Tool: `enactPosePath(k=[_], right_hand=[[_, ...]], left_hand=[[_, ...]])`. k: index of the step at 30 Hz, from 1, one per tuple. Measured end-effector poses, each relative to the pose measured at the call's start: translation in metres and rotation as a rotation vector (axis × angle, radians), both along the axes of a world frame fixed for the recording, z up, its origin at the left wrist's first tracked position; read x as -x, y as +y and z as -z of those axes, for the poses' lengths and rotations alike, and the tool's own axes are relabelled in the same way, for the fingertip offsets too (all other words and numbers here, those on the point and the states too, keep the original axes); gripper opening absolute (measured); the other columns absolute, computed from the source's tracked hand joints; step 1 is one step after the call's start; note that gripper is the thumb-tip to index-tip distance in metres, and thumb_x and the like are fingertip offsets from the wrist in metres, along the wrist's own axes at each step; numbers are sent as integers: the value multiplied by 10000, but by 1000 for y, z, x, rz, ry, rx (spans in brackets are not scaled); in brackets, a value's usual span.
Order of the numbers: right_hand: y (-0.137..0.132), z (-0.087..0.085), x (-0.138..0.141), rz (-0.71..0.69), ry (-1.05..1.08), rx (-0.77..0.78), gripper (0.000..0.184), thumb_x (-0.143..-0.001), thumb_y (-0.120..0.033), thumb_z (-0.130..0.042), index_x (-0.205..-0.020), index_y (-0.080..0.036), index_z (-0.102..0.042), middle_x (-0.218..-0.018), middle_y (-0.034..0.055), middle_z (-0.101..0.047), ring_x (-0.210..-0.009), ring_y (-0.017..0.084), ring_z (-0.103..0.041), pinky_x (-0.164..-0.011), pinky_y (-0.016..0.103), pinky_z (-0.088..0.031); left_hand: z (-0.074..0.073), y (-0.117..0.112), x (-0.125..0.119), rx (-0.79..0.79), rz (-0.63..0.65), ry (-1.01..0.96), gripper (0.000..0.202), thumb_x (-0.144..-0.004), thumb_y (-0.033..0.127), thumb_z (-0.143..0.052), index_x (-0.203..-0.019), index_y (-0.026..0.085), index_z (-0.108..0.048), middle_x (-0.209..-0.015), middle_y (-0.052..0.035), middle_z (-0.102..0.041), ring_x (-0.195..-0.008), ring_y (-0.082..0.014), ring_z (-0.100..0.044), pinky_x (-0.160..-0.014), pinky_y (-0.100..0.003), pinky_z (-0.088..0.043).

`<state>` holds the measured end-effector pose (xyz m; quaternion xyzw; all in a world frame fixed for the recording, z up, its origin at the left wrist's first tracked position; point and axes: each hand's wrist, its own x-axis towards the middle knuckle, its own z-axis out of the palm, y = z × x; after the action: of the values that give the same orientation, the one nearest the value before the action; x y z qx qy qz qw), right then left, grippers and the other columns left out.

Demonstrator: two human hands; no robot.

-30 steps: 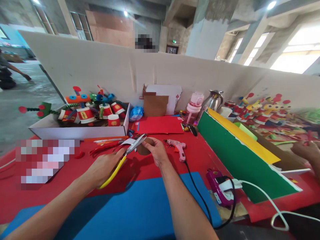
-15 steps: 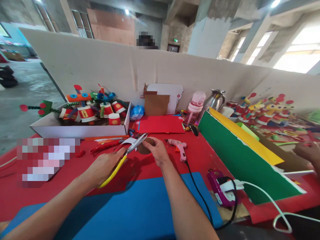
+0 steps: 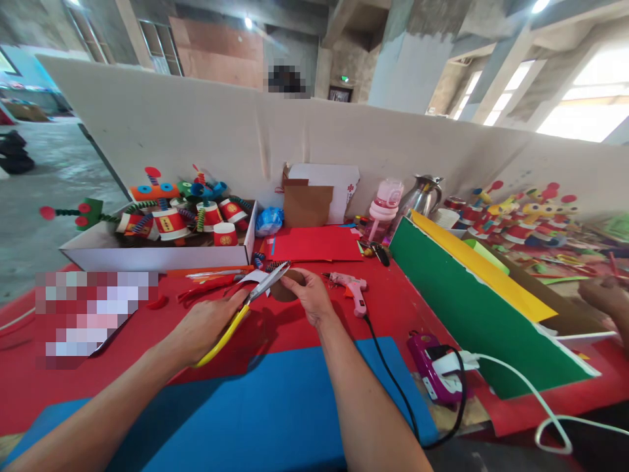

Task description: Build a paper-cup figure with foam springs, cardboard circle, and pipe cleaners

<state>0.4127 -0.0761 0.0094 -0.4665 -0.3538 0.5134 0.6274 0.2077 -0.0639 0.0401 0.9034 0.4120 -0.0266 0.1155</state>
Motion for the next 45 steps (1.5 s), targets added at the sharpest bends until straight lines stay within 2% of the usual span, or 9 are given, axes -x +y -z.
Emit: enactPosePath(k=[7,17,24,28,31,34,39,42,45], right_hand=[[0,1,2,14,-8,4,356,-463,-411,-876,-726,-217,-734,-695,-11,-725,-635,150,-631,-673,287,-495],[-1,-1,-2,-28,-6,4,335,-499,-390,-865,-753,-208,-741,-703,-12,-726,-636,141,-638,-689,286,-501],[-2,-1,-7,-35,-60,-8,316,-514,-386,-851,-760,-221,-740,-715,-11,-730,-654,154,-645,-697,297,-504],[-2,-3,-12,-63,-118,-9,279,-537,-377,-834,-742,-216,-735,-691,-16,-717,-646,146,-631,-688,288,-489],[1,-1,-17,6,-114,-2,296,-506,-368,-843,-729,-214,-724,-686,-21,-708,-655,145,-618,-697,290,-474],[5,3,-26,184,-54,24,352,-470,-406,-853,-727,-217,-705,-696,-24,-701,-696,154,-616,-707,290,-455],[9,6,-42,474,152,169,381,-503,-519,-832,-672,-242,-632,-650,-17,-676,-682,179,-614,-599,292,-452],[9,6,-45,501,260,229,384,-517,-511,-840,-660,-257,-591,-636,-13,-677,-644,182,-608,-547,293,-452],[8,9,-42,451,251,234,389,-542,-516,-828,-654,-250,-567,-614,-10,-667,-616,184,-602,-513,284,-431]], left_hand=[[0,-1,-1,1,-9,22,293,-902,244,-338,-1162,174,-453,-869,-109,-688,-803,-301,-690,-634,-336,-451],[-4,-4,-5,11,-45,118,295,-892,189,-324,-1153,180,-459,-783,-103,-681,-790,-295,-701,-615,-313,-441],[6,-3,2,54,2,8,249,-900,234,-361,-1119,193,-471,-772,-85,-669,-743,-282,-685,-599,-304,-424],[4,-3,3,96,15,-83,214,-899,227,-384,-1083,203,-491,-777,-71,-667,-729,-243,-677,-636,-286,-431],[-6,-2,7,83,-8,-104,265,-900,225,-377,-1141,203,-484,-820,-81,-685,-764,-242,-679,-651,-286,-437],[-16,-2,18,6,-86,-13,315,-903,261,-369,-1188,205,-489,-876,-104,-705,-804,-282,-682,-630,-310,-436],[-13,-8,48,28,-133,112,322,-890,308,-401,-1161,251,-565,-964,-102,-727,-901,-290,-687,-676,-320,-464],[-4,-14,59,100,-198,129,350,-872,279,-420,-1188,253,-568,-1002,-99,-728,-944,-283,-684,-707,-321,-479],[2,-18,63,116,-255,145,358,-867,288,-430,-1199,251,-557,-1070,-98,-713,-971,-283,-677,-717,-324,-488]])
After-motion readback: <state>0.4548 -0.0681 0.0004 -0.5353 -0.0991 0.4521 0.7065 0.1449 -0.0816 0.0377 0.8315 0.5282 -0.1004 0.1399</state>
